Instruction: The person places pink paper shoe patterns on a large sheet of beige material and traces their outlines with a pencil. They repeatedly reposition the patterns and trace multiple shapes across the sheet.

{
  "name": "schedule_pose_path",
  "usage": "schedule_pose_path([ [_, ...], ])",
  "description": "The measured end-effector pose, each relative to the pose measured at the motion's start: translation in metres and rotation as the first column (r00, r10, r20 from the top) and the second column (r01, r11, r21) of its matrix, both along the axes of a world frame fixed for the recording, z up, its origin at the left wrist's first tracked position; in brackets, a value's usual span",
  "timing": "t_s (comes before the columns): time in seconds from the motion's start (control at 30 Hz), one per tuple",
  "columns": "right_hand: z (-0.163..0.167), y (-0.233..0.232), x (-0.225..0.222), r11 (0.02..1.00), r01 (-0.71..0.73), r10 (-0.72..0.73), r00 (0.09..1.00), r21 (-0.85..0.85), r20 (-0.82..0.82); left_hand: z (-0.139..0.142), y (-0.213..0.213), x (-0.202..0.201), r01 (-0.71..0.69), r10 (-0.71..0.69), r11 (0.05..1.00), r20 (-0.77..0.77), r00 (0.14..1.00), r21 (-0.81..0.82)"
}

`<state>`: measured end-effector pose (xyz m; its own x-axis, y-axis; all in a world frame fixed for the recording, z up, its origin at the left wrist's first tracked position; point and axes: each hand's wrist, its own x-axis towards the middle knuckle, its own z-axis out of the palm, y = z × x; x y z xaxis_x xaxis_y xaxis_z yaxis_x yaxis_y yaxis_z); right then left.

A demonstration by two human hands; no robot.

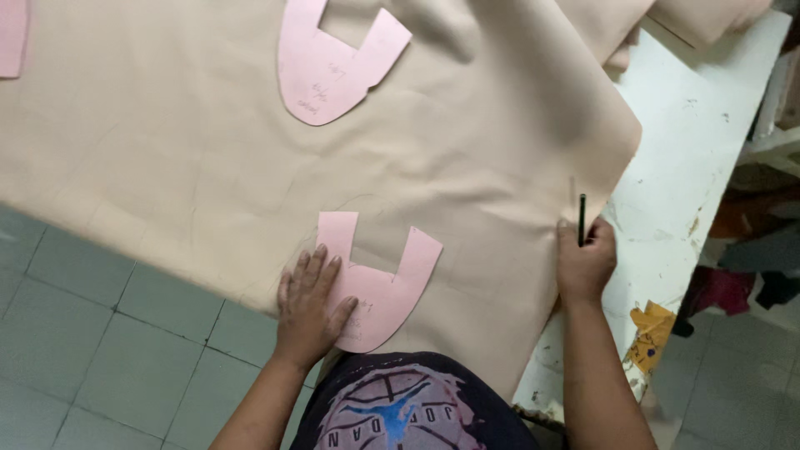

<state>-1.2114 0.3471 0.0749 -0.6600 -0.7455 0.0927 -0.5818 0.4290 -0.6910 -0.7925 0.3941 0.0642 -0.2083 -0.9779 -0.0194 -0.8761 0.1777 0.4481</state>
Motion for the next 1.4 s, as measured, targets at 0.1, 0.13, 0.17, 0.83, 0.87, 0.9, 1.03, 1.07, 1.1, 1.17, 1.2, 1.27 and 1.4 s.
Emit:
schedule_pose_path([
  [0.1, 0.002, 0.014, 0.010, 0.959, -0.113, 0.054, 0.973, -0.260, -0.224, 0.001, -0.001, 0.005, 0.005, -0.006, 0.999, 0.033, 0.999, 0.035],
  [0.13, 0.004, 0.021, 0.014, 0.944, -0.180, 0.100, 0.955, -0.277, -0.278, 0.003, -0.003, 0.007, 0.007, -0.009, 0.998, 0.046, 0.999, 0.057],
  [0.17, 0.005, 0.021, 0.022, 0.924, -0.246, 0.143, 0.933, -0.294, -0.331, 0.006, -0.006, 0.010, 0.010, -0.015, 0.996, 0.053, 0.998, 0.087],
  [0.83, 0.034, -0.021, 0.229, 0.643, -0.190, 0.303, 0.953, 0.742, -0.018, -0.038, -0.032, 0.315, -0.580, 0.798, 0.581, -0.542, 0.265, 0.571],
  [0.87, 0.033, -0.024, 0.230, 0.652, -0.198, 0.279, 0.960, 0.732, 0.011, -0.045, -0.034, 0.331, -0.520, 0.825, 0.544, -0.532, 0.190, 0.658],
  [0.9, 0.031, -0.023, 0.232, 0.658, -0.203, 0.252, 0.967, 0.725, 0.042, -0.051, -0.037, 0.343, -0.404, 0.849, 0.515, -0.516, 0.114, 0.756],
  [1.03, 0.021, -0.008, 0.243, 0.744, -0.126, 0.233, 0.969, 0.656, -0.078, -0.065, -0.062, 0.362, 0.010, 0.857, 0.515, -0.515, 0.004, 0.857],
  [1.07, 0.019, -0.001, 0.248, 0.759, -0.112, 0.194, 0.979, 0.641, -0.058, -0.066, -0.067, 0.360, 0.088, 0.832, 0.551, -0.554, 0.012, 0.830],
  [1.1, 0.017, 0.007, 0.253, 0.775, -0.095, 0.152, 0.988, 0.625, -0.039, -0.067, -0.071, 0.357, 0.085, 0.821, 0.563, -0.568, 0.055, 0.822],
  [1.17, 0.018, 0.019, 0.264, 0.796, -0.053, 0.071, 0.997, 0.603, -0.006, -0.069, -0.075, 0.351, 0.076, 0.791, 0.592, -0.596, 0.136, 0.803],
  [1.2, 0.017, 0.025, 0.272, 0.799, -0.028, 0.029, 1.000, 0.601, 0.008, -0.069, -0.073, 0.351, 0.100, 0.793, 0.584, -0.592, 0.145, 0.806],
  [1.27, 0.019, 0.038, 0.286, 0.802, -0.007, 0.025, 0.999, 0.598, -0.022, -0.069, -0.066, 0.352, 0.145, 0.794, 0.569, -0.586, 0.163, 0.810],
  [1.4, 0.017, 0.063, 0.309, 0.826, -0.055, 0.161, 0.977, 0.561, -0.141, -0.068, -0.035, 0.370, 0.047, 0.822, 0.538, -0.536, 0.195, 0.842],
])
